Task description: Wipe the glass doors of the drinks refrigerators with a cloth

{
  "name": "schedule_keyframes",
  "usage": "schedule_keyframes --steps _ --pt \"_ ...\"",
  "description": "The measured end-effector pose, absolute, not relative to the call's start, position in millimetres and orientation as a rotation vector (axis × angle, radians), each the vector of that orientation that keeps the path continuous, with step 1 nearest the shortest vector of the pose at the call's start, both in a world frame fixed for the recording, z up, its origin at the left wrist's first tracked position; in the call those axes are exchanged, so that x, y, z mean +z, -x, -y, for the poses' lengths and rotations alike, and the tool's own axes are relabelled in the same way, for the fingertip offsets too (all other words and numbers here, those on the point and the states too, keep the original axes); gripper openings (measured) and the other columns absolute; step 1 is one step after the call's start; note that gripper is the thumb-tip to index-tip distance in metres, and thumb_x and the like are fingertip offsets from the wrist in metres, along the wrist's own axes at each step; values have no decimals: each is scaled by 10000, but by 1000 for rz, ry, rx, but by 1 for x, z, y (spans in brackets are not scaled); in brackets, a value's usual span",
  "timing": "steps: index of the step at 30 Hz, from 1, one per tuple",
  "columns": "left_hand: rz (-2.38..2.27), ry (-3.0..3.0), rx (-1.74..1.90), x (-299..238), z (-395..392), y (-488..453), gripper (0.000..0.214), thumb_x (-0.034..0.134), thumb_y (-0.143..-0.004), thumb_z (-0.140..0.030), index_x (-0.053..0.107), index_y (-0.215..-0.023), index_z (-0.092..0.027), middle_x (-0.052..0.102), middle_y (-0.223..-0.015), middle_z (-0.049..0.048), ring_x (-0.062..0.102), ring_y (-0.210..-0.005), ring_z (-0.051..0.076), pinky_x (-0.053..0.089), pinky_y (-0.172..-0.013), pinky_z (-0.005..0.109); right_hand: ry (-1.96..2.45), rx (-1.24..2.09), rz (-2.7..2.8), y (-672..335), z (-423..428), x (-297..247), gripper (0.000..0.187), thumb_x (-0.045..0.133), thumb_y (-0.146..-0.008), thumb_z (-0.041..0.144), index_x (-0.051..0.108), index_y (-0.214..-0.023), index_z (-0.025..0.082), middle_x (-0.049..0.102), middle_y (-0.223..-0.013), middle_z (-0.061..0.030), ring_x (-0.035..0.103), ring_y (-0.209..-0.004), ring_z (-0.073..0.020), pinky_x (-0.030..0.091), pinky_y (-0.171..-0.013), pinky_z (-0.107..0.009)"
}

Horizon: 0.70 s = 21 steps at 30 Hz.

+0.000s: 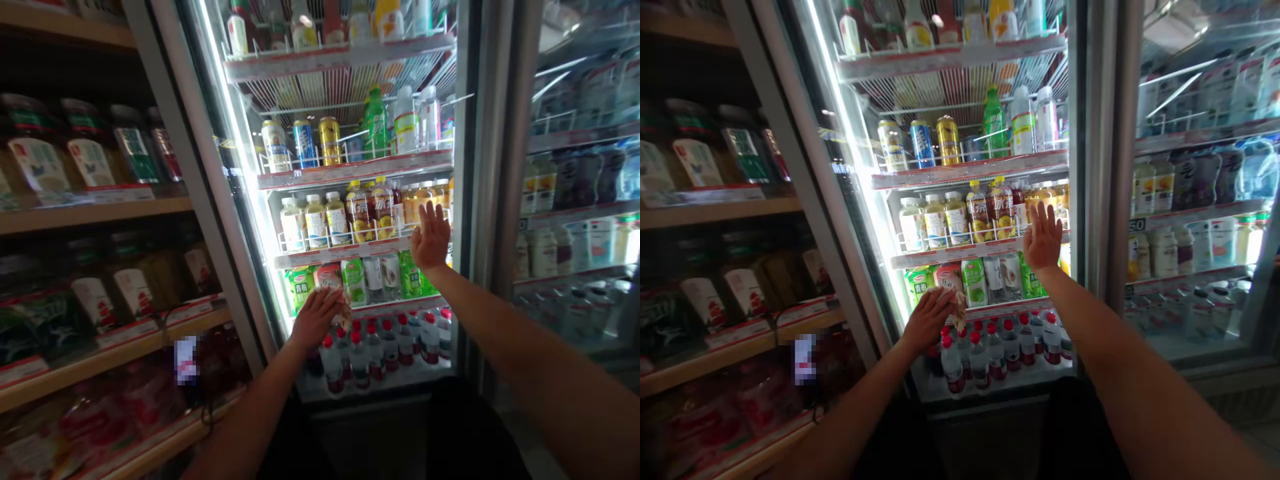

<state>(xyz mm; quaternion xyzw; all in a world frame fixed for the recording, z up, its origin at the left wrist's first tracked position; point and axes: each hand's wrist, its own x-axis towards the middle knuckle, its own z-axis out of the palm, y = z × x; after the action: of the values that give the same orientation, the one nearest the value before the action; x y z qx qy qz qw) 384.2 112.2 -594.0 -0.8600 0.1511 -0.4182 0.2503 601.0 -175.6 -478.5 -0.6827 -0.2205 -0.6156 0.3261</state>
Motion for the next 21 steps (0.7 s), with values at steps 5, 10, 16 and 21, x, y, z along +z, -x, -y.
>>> schedule_keyframes --steps 5,10,16,21 --pt "-329 2390 -1226 -547 -89 -390 423 507 -976 -208 586 -1391 -236 414 -1574 45 259 -1519 276 236 -1254 515 1803 -1574 701 -578 173 -478 616 406 -935 232 364 -1542 135 325 -1608 -149 197 -1533 -295 250 -1209 -555" --pt "-266 2535 -1410 -500 -56 -407 469 420 -1031 -335 483 -1479 -211 347 -1613 52 191 -1539 273 216 -1266 516 1813 -1513 1469 -515 134 -485 671 496 -951 257 277 -1586 272 288 -1637 -39 189 -1539 -239 182 -1251 -518" --pt "-391 2753 -1753 -478 -47 -425 489 336 -1044 -323 463 -1479 -139 425 -1565 115 214 -1533 238 238 -1277 464 1727 -1387 1500 -481 77 -488 824 483 -943 187 29 -1631 203 170 -1668 -99 142 -1550 -209 190 -1261 -440" --pt "-481 2820 -1906 -476 -49 -427 465 353 -1012 -249 482 -1442 -127 355 -1600 133 199 -1538 236 229 -1280 475 1813 -1398 1413 -494 65 -483 805 398 -963 143 -55 -1624 214 168 -1671 -42 105 -1555 -184 183 -1263 -424"
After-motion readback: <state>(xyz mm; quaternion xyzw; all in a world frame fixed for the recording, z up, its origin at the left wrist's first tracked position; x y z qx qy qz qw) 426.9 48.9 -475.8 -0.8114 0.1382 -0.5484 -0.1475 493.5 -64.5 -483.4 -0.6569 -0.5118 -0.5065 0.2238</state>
